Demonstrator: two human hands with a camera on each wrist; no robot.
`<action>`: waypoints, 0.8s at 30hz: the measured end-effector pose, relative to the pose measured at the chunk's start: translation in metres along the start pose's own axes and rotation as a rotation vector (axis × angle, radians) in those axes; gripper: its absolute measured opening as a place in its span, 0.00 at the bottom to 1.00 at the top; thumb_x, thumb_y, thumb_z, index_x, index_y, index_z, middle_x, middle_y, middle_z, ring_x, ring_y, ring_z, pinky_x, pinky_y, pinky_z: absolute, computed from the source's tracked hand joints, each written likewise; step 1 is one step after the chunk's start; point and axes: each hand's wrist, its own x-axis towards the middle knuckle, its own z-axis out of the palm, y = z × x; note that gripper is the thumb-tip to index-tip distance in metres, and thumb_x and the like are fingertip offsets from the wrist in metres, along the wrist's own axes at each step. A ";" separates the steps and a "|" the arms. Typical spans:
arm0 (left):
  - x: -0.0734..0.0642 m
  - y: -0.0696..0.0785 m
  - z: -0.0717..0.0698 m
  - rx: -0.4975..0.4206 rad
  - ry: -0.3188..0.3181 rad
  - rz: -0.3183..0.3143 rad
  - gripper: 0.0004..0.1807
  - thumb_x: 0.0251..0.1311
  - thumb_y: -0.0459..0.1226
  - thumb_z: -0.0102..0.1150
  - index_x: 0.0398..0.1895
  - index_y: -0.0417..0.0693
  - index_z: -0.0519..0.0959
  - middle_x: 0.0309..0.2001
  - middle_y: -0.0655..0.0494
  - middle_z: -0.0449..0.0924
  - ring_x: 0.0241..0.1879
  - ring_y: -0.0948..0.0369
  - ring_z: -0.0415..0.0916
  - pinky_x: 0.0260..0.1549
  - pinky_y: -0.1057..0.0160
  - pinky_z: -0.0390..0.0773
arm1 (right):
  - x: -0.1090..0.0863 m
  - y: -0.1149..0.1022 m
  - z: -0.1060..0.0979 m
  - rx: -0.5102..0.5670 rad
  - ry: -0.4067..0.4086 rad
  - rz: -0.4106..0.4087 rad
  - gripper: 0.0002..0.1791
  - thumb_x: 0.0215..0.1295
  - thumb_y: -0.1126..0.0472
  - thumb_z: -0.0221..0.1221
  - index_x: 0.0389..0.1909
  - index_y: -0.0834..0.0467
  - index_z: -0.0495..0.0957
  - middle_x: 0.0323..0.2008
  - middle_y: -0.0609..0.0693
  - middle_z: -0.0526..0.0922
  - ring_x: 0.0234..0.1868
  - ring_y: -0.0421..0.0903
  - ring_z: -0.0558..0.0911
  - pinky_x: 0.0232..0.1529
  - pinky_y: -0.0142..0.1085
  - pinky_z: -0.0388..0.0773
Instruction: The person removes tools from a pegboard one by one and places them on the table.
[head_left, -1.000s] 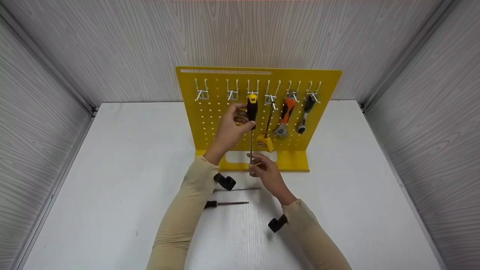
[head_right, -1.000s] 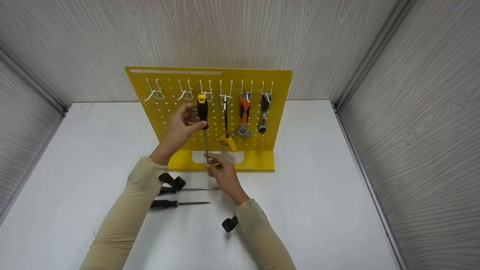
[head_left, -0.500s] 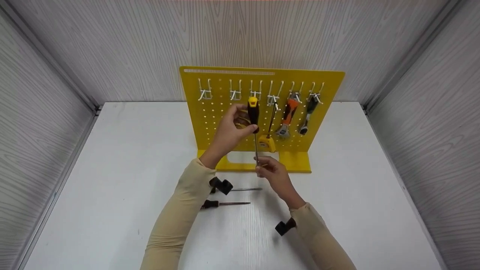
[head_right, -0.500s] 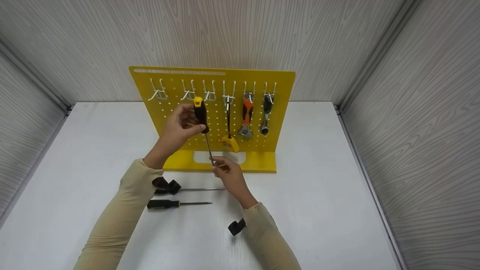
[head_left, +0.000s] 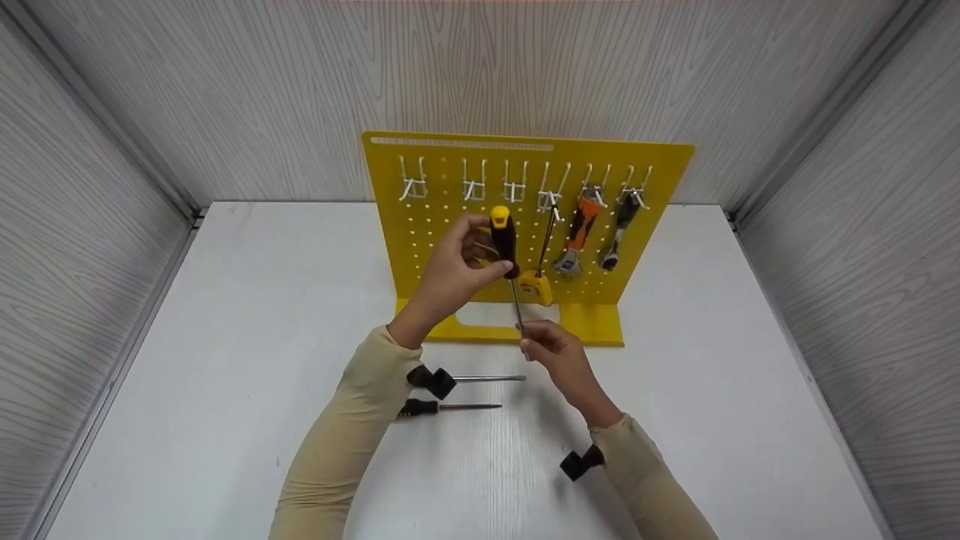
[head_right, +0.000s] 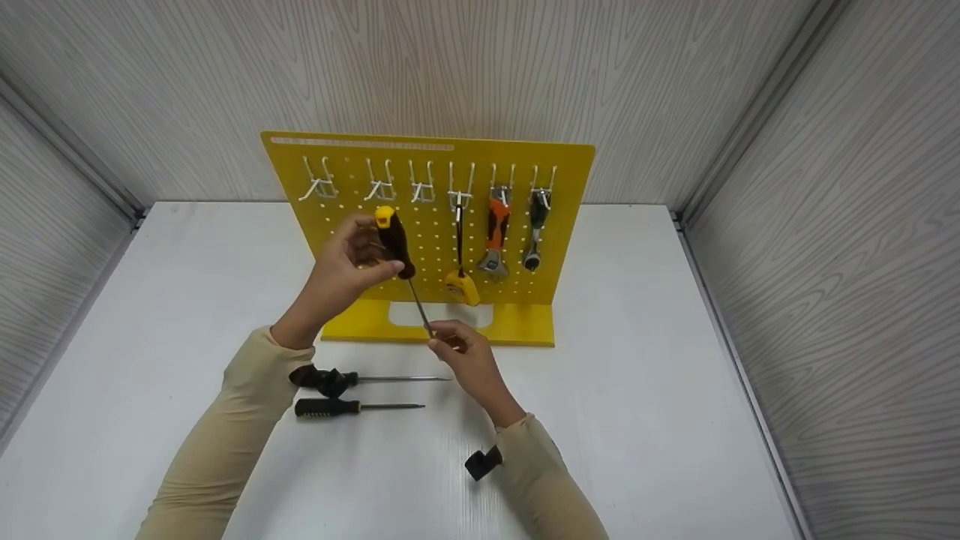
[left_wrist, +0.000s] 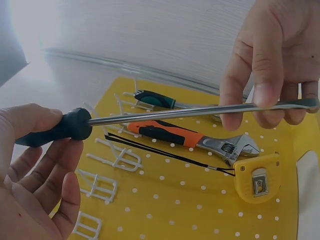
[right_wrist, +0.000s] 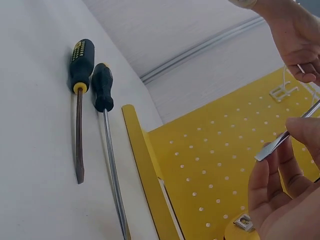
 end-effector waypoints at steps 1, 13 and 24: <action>-0.001 0.000 -0.001 0.000 0.001 0.000 0.28 0.57 0.32 0.64 0.60 0.44 0.66 0.48 0.44 0.79 0.46 0.54 0.79 0.48 0.59 0.79 | -0.001 0.000 -0.001 -0.001 0.006 0.000 0.17 0.64 0.55 0.62 0.50 0.60 0.80 0.39 0.49 0.80 0.36 0.42 0.77 0.41 0.30 0.78; -0.022 -0.005 -0.015 0.015 -0.027 0.031 0.26 0.55 0.33 0.67 0.57 0.42 0.69 0.46 0.45 0.79 0.43 0.56 0.78 0.46 0.61 0.79 | -0.009 0.001 -0.012 -0.072 -0.011 0.036 0.19 0.65 0.59 0.61 0.51 0.66 0.78 0.42 0.48 0.81 0.42 0.43 0.78 0.44 0.31 0.77; -0.053 -0.021 -0.030 -0.011 0.009 0.019 0.22 0.54 0.33 0.67 0.51 0.42 0.72 0.43 0.49 0.81 0.40 0.58 0.77 0.43 0.64 0.78 | -0.013 0.001 -0.015 -0.232 -0.105 -0.040 0.12 0.67 0.64 0.58 0.49 0.62 0.80 0.42 0.58 0.81 0.37 0.40 0.75 0.39 0.28 0.74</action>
